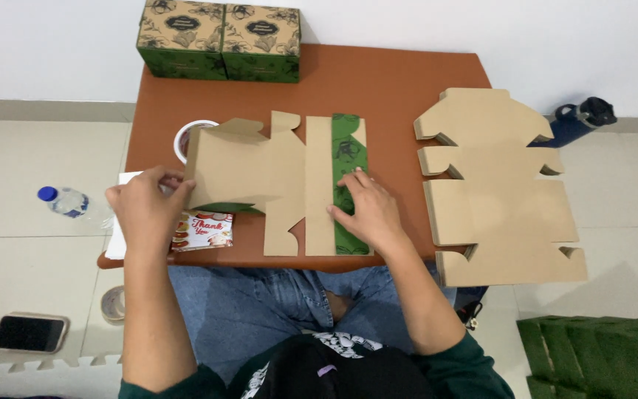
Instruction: Folding pre-cut cardboard sheets into small boxes and applying 'Thank You' stickers.
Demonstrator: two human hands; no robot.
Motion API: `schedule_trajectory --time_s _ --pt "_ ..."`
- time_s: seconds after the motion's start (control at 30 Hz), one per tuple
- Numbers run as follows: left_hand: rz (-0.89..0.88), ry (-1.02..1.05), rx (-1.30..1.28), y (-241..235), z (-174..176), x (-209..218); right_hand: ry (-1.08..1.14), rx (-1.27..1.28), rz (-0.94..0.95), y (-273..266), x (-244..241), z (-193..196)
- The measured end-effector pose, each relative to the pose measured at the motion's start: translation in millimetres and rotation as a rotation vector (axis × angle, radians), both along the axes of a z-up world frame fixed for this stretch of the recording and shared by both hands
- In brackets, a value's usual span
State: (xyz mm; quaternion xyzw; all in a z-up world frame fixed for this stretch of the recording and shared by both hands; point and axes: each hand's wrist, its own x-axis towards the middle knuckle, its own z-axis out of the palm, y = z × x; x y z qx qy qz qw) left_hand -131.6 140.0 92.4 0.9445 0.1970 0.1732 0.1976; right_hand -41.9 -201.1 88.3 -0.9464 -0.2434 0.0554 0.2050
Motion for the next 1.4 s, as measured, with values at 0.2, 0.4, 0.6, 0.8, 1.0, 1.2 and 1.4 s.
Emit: schedule_trajectory --time_s 0.2,0.4,0.6,0.8,1.0,1.2,1.4 --pt "0.095 -0.087 -0.078 -13 -10 -11 0.059 0.095 -0.026 -4 3 -2" --pt "0.064 -0.134 -0.107 -11 7 -9 -0.001 0.295 -0.239 -44 -15 26" --pt "0.12 -0.119 -0.078 -12 9 -5 -0.018 0.313 -0.462 -56 -15 13" --pt "0.135 -0.128 0.188 -5 -2 -2 -0.114 0.203 -0.438 -50 -23 -2" --pt "-0.076 -0.492 0.535 -54 -1 3 -0.101 0.156 -0.096 -73 -43 7" --pt "-1.085 0.124 -0.131 -187 -1 23 0.163 -0.025 -0.003 -85 -63 16" --pt "-1.106 0.366 -0.031 -205 -3 44 0.088 -0.047 0.0 -97 -68 4"
